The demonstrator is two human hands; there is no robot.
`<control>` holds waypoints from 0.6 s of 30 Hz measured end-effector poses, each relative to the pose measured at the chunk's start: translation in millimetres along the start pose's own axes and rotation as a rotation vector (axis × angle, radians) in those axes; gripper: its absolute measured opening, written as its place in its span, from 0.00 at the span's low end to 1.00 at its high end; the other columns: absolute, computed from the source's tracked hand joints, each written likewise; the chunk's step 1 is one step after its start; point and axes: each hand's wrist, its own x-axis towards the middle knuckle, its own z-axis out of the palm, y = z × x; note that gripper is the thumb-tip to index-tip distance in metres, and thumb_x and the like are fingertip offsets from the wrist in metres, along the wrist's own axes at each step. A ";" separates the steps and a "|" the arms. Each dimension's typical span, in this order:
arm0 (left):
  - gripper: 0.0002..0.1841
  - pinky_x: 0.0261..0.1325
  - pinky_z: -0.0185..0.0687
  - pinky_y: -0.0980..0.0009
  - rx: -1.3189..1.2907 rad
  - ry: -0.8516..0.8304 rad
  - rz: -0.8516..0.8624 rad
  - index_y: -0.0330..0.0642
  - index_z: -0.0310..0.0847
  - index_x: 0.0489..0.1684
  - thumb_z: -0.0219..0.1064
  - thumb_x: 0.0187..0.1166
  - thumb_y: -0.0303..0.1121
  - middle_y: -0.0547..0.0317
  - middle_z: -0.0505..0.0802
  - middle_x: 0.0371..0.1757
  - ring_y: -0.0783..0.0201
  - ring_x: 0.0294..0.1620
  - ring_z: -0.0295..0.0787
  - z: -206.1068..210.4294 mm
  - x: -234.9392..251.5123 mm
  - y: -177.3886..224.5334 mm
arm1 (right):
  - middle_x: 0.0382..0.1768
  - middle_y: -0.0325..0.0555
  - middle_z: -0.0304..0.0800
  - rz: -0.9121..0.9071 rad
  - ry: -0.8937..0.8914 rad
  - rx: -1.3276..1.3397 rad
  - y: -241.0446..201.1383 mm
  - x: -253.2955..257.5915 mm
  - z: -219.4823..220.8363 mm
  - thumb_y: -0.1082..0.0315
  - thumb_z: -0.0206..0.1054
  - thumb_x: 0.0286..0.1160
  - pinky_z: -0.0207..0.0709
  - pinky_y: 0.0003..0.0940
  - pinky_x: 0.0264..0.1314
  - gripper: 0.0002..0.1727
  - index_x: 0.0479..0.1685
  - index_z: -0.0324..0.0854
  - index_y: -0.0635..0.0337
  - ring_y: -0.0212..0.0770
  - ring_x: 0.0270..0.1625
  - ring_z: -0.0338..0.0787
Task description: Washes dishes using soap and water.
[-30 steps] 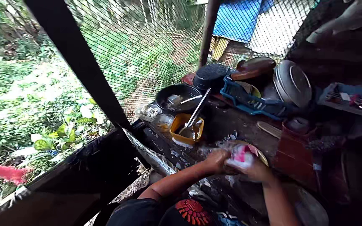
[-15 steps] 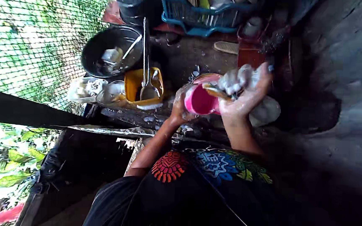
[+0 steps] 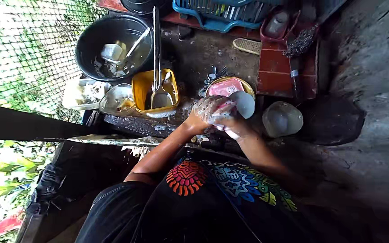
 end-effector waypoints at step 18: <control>0.33 0.81 0.73 0.49 -0.387 0.101 -0.566 0.34 0.85 0.64 0.86 0.53 0.31 0.23 0.70 0.80 0.34 0.82 0.69 8.1 -61.7 -39.7 | 0.36 0.20 0.87 -0.455 0.433 -0.271 -30.1 6.6 -43.9 0.61 0.60 0.86 0.85 0.22 0.46 0.06 0.52 0.81 0.45 0.21 0.40 0.87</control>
